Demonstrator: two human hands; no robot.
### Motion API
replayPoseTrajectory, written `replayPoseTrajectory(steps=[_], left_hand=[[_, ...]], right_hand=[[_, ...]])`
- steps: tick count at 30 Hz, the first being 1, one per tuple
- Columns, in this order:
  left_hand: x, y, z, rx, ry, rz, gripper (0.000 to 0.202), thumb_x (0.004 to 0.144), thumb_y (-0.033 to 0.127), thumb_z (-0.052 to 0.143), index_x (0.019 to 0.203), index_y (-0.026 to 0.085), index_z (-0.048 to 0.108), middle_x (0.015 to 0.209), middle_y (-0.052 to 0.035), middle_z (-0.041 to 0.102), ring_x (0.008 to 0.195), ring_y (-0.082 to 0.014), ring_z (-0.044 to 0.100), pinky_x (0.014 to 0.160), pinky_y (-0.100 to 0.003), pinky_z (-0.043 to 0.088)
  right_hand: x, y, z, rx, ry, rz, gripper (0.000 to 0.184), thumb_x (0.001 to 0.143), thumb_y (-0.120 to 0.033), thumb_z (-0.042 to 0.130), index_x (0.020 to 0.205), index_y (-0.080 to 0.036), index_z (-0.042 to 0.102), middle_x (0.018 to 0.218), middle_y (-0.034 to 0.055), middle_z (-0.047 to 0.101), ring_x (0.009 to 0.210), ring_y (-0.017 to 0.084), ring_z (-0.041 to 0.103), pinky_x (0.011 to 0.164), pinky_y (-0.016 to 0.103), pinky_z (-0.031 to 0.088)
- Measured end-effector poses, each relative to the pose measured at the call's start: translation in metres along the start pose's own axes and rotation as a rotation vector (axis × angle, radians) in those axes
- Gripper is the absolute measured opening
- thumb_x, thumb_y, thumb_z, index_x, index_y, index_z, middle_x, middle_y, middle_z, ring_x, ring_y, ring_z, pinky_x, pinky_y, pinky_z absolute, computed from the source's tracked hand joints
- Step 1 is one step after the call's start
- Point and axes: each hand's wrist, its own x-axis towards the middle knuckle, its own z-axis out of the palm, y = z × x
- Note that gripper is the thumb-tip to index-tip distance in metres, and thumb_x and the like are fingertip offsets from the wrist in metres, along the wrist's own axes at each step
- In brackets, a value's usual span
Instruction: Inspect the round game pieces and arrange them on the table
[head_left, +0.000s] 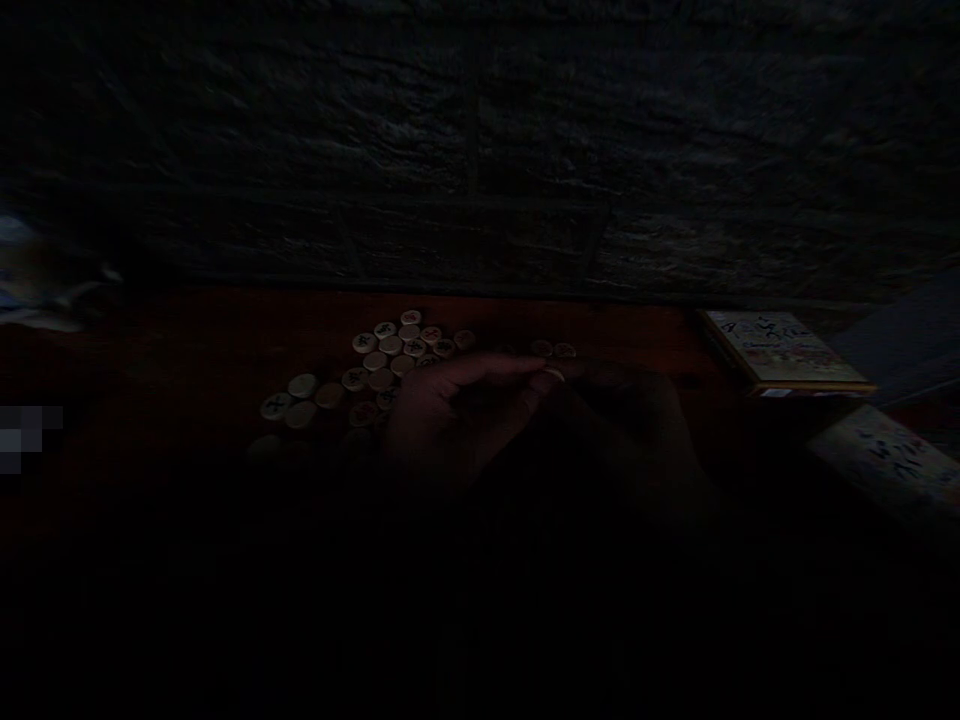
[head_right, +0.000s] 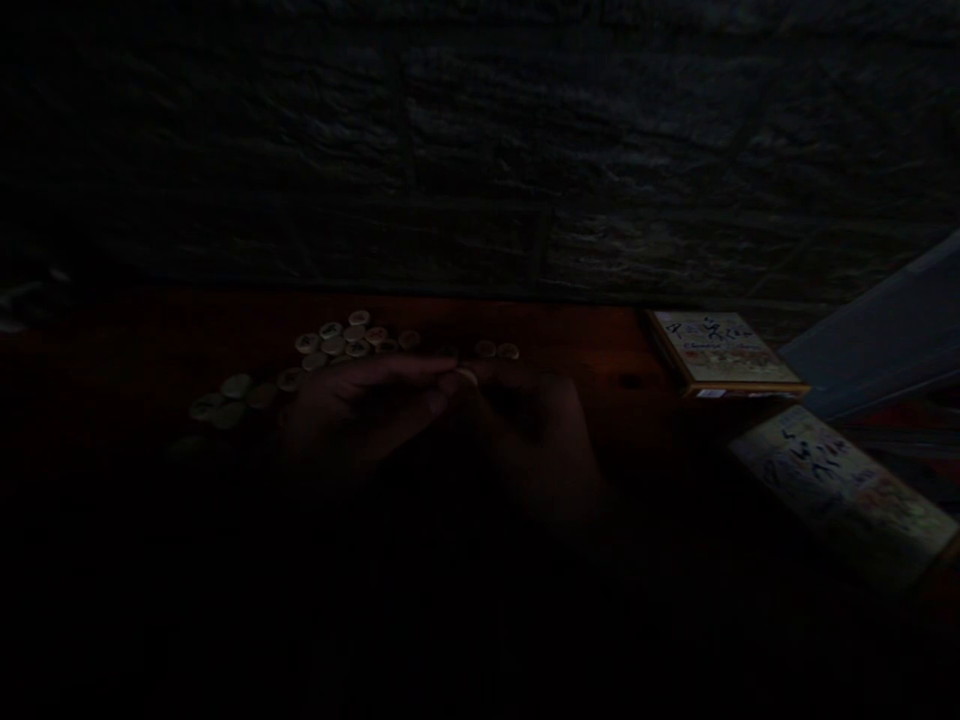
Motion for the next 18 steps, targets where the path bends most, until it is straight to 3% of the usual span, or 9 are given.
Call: replayPoseTrajectory(steps=[4,9,15,18], left_hand=[[0.003,-0.0055,-0.0027,0.024,-0.037,0.034,0.023,0.08,0.017,0.082,0.103,0.02,0.079,0.096,-0.0034,0.084,0.089,-0.0205,0.08,0.081,-0.028,0.063],[0.0048,-0.0042,-0.0025,0.02,-0.008,-0.022,0.019,0.08,0.02,0.083,0.099,0.021,0.08,0.091,-0.0022,0.084,0.082,-0.0177,0.079,0.075,-0.025,0.062],[0.0057,-0.0034,-0.0018,-0.099,0.051,-0.056,0.011,0.086,0.029,0.08,0.094,0.022,0.082,0.099,-0.0036,0.084,0.09,-0.0201,0.08,0.081,-0.029,0.063],[0.0059,-0.0052,-0.0029,-0.1,0.067,-0.081,0.013,0.086,0.031,0.08,0.094,0.023,0.082,0.098,-0.0042,0.084,0.089,-0.0214,0.08,0.082,-0.032,0.064]], right_hand=[[0.0005,-0.0022,0.001,-0.006,0.016,0.01,0.012,0.095,-0.033,0.073,0.095,-0.031,0.085,0.081,-0.0031,0.079,0.076,0.012,0.073,0.068,0.021,0.055],[-0.0009,-0.0043,0.0007,-0.046,0.003,0.036,0.019,0.097,-0.035,0.069,0.089,-0.029,0.085,0.072,-0.0034,0.075,0.066,0.011,0.067,0.061,0.022,0.051],[-0.0008,-0.0018,0.0005,-0.079,0.012,-0.043,0.02,0.098,-0.027,0.067,0.111,-0.033,0.081,0.105,-0.0018,0.08,0.1,0.016,0.073,0.087,0.028,0.056],[-0.0008,-0.004,0.0015,-0.09,0.006,-0.058,0.022,0.094,-0.023,0.071,0.111,-0.033,0.08,0.105,-0.0012,0.079,0.101,0.017,0.074,0.088,0.029,0.057]])
